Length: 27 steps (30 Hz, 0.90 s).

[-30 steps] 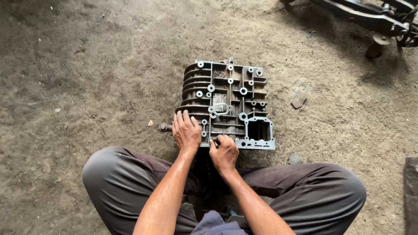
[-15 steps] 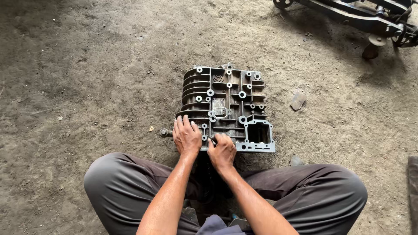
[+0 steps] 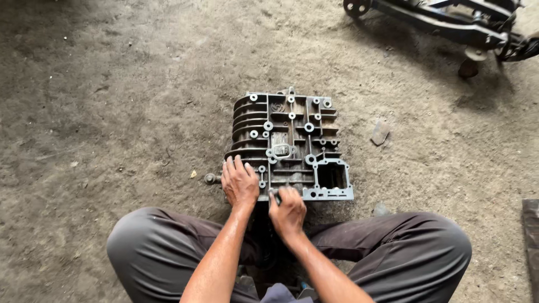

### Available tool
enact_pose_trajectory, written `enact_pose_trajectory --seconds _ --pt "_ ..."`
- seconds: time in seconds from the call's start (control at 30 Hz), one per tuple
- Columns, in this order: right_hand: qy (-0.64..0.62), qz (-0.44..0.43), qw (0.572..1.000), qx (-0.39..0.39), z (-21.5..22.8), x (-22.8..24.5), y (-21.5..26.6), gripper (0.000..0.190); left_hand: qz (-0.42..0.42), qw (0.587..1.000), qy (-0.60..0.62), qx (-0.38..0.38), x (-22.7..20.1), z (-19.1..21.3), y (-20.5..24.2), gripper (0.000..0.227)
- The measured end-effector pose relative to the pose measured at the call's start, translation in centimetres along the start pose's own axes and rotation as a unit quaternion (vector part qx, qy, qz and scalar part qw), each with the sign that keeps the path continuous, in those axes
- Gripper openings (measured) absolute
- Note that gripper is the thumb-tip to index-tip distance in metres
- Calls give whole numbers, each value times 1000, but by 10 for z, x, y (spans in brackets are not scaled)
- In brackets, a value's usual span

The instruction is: The person sits on the floor and uses a small abrasive tool and a metal scraper to clean the gasket surfaces of a metal engine housing.

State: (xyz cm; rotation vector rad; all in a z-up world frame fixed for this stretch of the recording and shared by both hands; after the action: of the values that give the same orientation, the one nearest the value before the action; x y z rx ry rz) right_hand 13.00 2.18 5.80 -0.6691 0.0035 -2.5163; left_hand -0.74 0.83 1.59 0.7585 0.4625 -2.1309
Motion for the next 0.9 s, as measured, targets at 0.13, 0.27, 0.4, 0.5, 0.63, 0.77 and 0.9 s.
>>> enact_pose_trajectory --seconds 0.13,0.27,0.4,0.5,0.63,0.77,0.9 --pt "-11 12 1000 -2 0 2 -11 20 3 1000 4 6 3 0 -1 45" --pt "11 1 1000 17 -5 2 -22 22 0 1000 5 4 4 -1 2 46" --pt "-12 2 1000 16 -5 -9 1 23 6 1000 3 15 4 -3 -2 46" --pt "2 1 1000 24 -10 -13 0 22 2 1000 -4 16 8 -6 1 46" --pt "21 68 996 -51 -5 -5 -27 25 -7 1000 0 -10 7 -10 2 45" --pt "1 57 997 -45 4 -4 7 24 -2 1000 8 -17 12 -16 1 45" --pt "15 58 997 -48 -3 -6 -7 26 8 1000 10 -4 12 -17 1 46"
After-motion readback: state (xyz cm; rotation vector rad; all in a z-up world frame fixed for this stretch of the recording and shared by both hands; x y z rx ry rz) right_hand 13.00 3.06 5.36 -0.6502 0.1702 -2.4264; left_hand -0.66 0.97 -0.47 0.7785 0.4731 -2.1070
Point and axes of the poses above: each hand's wrist, its own y-axis away from the middle knuckle, its own z-axis out of the back of the hand, x = y × z, the point moved 1 cm from there along -y, towards the middle knuckle, and after that the axes turned 6 degrees about x, right-handed, at the moved point
